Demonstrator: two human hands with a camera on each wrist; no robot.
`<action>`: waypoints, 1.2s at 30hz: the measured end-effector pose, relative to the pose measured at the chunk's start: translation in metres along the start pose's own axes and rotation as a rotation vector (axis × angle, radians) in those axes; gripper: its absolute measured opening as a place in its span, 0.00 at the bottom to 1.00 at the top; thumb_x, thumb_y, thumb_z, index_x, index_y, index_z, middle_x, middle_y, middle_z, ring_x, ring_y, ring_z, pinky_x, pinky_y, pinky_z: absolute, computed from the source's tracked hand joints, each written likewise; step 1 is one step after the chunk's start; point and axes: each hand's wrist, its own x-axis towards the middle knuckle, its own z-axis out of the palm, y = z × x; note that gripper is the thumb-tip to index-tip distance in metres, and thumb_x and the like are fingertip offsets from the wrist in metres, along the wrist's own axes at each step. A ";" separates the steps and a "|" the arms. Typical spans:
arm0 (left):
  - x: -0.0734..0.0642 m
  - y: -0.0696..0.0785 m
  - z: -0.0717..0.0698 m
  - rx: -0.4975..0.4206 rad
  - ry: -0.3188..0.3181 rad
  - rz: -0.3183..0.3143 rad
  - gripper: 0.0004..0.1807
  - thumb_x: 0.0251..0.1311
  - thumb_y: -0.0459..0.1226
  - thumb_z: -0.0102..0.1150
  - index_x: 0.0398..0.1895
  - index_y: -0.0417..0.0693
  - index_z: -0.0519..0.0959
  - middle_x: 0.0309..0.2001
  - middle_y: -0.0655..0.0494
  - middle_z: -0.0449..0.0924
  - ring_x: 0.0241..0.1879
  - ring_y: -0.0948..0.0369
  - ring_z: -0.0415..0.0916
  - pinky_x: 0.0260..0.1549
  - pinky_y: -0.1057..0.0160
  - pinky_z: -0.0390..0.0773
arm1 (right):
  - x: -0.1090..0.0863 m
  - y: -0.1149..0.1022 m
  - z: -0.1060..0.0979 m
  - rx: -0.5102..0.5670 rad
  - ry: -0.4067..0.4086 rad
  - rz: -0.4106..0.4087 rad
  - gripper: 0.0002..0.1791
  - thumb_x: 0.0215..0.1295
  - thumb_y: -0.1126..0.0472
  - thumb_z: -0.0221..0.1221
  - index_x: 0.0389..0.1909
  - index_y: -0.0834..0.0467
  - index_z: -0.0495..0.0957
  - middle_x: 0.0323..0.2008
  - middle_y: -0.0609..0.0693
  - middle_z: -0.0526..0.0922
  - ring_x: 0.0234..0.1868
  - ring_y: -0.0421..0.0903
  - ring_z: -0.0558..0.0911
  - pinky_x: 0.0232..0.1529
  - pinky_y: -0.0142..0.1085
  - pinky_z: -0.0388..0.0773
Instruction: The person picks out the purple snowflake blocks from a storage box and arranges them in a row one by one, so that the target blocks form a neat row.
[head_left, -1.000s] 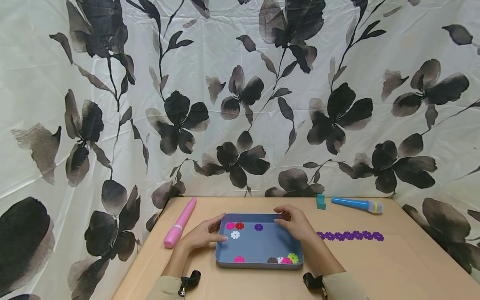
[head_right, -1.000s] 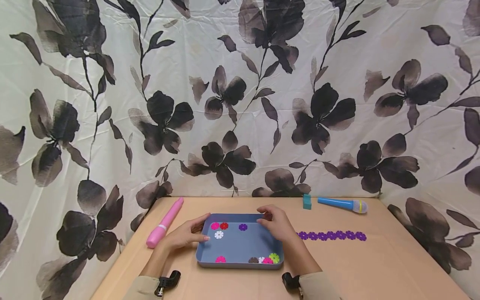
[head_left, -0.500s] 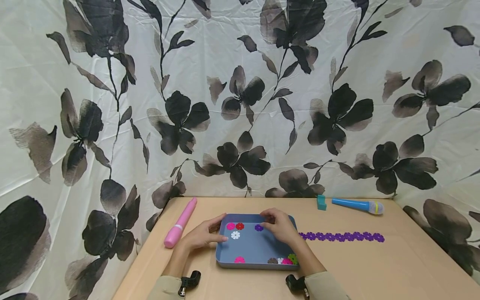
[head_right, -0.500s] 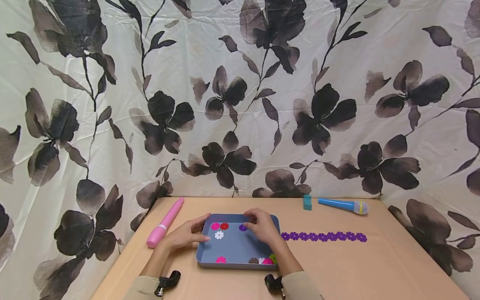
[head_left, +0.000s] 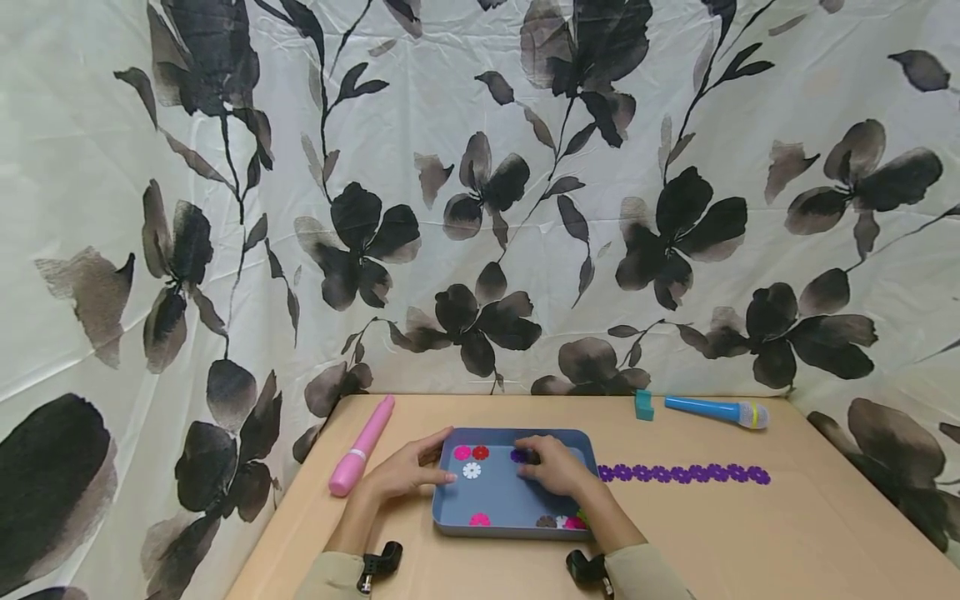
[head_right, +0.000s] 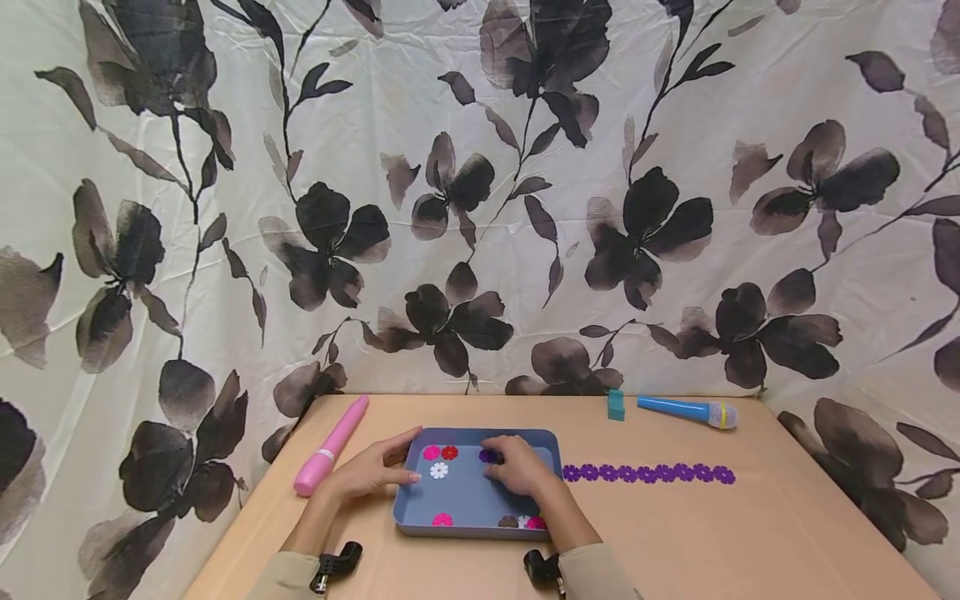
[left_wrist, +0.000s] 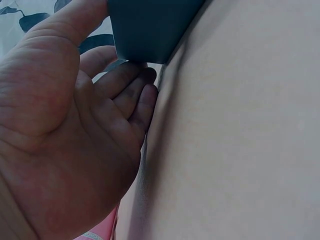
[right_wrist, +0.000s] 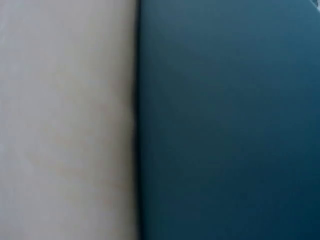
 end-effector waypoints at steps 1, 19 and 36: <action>0.000 0.000 0.000 0.000 0.000 0.000 0.53 0.63 0.43 0.73 0.84 0.42 0.52 0.82 0.42 0.54 0.81 0.44 0.54 0.79 0.44 0.54 | 0.000 0.000 0.000 -0.005 -0.004 -0.006 0.21 0.68 0.64 0.67 0.60 0.63 0.82 0.58 0.59 0.84 0.60 0.60 0.81 0.63 0.62 0.78; -0.001 0.002 0.000 0.010 0.005 -0.008 0.52 0.62 0.44 0.74 0.84 0.45 0.53 0.82 0.43 0.54 0.81 0.45 0.55 0.79 0.44 0.55 | -0.001 0.002 0.003 -0.125 -0.030 -0.135 0.12 0.67 0.67 0.67 0.50 0.59 0.87 0.50 0.51 0.86 0.53 0.51 0.79 0.58 0.55 0.80; -0.001 0.003 0.001 -0.010 0.005 -0.004 0.53 0.62 0.43 0.74 0.84 0.42 0.52 0.82 0.42 0.53 0.81 0.43 0.54 0.79 0.44 0.54 | -0.007 0.003 -0.008 -0.013 -0.026 -0.113 0.07 0.64 0.69 0.70 0.41 0.58 0.89 0.38 0.47 0.81 0.39 0.42 0.79 0.38 0.29 0.78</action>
